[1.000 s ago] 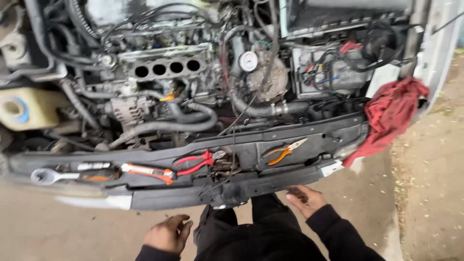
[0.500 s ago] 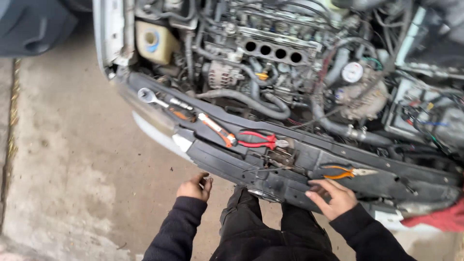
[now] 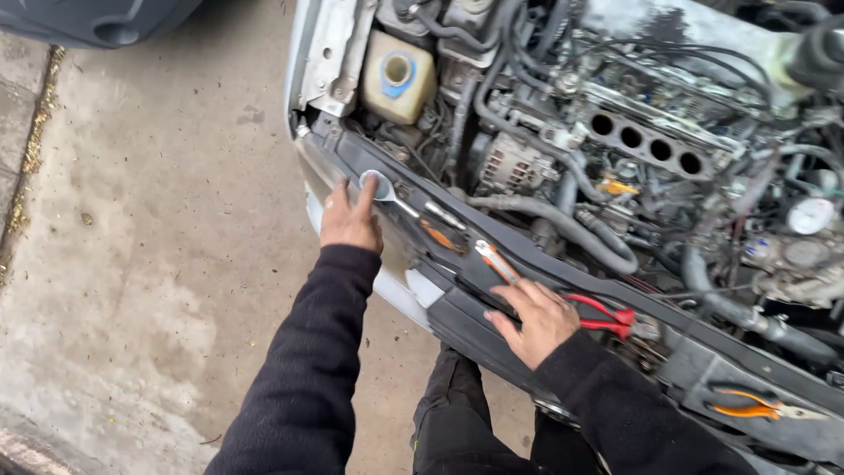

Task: The person works on a car engine with the hood open, manipulating wires and components within the engine bay. They use pliers to cut a wire and a ratchet wrench to tighten bolts on the front of the vehicle.

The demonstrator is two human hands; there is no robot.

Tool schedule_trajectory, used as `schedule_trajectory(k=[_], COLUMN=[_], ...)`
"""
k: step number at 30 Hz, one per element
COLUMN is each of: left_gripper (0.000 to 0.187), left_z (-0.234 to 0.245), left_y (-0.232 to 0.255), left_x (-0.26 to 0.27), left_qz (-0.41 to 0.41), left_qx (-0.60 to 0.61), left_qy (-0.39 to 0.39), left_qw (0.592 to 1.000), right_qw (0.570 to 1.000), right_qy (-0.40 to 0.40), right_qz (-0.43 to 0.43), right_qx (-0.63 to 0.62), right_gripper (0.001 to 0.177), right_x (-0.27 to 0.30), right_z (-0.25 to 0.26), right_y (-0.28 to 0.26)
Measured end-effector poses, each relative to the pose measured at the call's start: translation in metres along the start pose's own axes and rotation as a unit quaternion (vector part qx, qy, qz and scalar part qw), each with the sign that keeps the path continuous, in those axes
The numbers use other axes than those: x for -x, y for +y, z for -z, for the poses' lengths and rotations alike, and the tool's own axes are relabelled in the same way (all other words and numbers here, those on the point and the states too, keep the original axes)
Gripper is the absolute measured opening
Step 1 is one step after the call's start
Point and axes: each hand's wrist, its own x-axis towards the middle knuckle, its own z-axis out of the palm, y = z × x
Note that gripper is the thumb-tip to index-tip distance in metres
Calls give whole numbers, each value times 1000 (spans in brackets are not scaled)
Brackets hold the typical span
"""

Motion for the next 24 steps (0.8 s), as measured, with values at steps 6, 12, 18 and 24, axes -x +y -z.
schedule_trajectory(k=[6,12,18,24], left_gripper=[65,39,53,51], left_z=[-34,9,126,166], left_y=[-37,-66,-44,-1], left_x=[-49,-19,65,99], left_qz=[-103,-287,-332,-222], left_qx=[-19,82,251,389], left_qy=[-123,-68,-85,-26], left_qw=[987,952,905,894], right_qw=[998,994,983,972], right_qy=[17,54,119,101], right_qz=[36,-58,-85,-51], right_qx=[57,76,110,209], right_gripper=[34,32,36,38], right_x=[-71,-68,-57,-51], right_z=[-41,-48,-60,-63], right_y=[-31,-18,7,10])
